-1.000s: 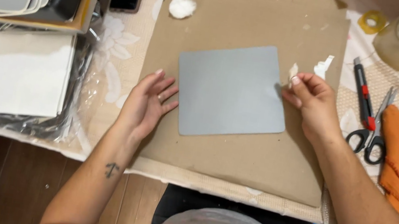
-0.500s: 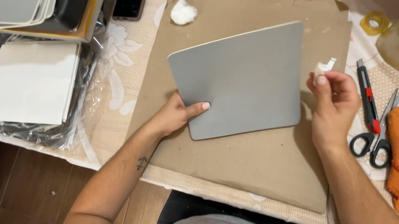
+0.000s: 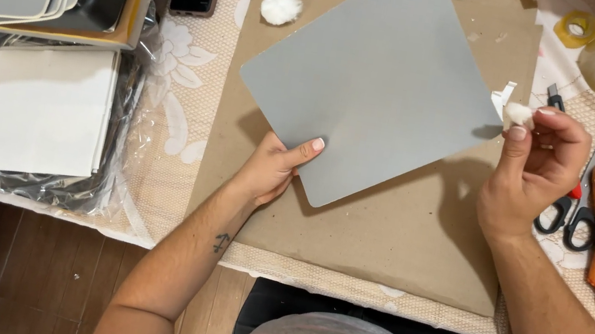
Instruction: The person is preparing printed materials by applying adhesive strips and mounting them onto a backing board, occasionally wiping the surface.
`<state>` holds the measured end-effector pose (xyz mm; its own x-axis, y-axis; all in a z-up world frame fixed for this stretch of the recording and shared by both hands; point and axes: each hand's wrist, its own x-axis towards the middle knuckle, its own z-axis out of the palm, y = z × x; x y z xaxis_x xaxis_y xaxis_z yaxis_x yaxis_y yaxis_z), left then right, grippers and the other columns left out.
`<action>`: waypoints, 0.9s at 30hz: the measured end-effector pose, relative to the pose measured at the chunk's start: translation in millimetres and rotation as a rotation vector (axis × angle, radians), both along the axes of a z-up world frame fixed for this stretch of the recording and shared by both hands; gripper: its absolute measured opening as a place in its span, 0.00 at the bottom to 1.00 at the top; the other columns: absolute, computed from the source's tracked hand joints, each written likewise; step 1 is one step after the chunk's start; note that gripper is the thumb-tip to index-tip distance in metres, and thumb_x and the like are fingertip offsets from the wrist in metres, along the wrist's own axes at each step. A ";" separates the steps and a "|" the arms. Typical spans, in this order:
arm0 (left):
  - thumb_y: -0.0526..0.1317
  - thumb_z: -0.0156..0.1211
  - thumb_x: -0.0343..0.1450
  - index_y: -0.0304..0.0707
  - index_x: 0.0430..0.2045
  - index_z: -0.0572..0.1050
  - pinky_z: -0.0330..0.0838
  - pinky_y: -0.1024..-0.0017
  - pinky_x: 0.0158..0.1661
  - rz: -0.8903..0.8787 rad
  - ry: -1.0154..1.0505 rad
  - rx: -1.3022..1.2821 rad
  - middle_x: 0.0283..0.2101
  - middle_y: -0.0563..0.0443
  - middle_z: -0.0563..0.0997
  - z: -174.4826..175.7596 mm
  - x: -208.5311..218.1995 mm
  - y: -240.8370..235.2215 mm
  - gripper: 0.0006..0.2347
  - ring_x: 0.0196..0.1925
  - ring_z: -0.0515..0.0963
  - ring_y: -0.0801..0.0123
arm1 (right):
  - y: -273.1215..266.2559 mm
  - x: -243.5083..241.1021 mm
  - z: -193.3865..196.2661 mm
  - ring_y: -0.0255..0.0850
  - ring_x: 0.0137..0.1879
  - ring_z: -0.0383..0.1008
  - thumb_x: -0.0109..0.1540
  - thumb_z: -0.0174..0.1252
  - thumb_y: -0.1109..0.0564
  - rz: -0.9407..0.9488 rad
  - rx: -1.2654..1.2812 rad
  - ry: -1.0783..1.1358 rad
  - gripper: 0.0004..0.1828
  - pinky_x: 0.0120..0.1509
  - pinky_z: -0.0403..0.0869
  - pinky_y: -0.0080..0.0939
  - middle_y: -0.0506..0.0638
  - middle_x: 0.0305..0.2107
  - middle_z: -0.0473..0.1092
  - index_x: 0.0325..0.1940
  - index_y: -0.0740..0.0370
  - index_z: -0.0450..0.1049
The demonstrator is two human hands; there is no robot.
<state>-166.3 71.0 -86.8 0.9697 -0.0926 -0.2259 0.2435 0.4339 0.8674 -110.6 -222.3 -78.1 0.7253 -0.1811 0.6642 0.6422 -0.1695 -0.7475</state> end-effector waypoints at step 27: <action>0.39 0.69 0.66 0.36 0.44 0.73 0.67 0.63 0.43 -0.367 -0.444 0.928 0.38 0.44 0.80 61.9 -16.3 -3.6 0.16 0.42 0.74 0.58 | 16.1 9.6 -13.4 0.50 0.45 0.79 0.63 0.67 0.69 0.180 -0.741 0.219 0.08 0.53 0.75 0.45 0.49 0.38 0.78 0.40 0.57 0.83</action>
<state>-182.6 67.4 -24.9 0.9303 -0.3668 0.0064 -0.1912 -0.4700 0.8617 -101.0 -206.2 -91.6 0.8297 0.3849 0.4043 0.5582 -0.5803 -0.5930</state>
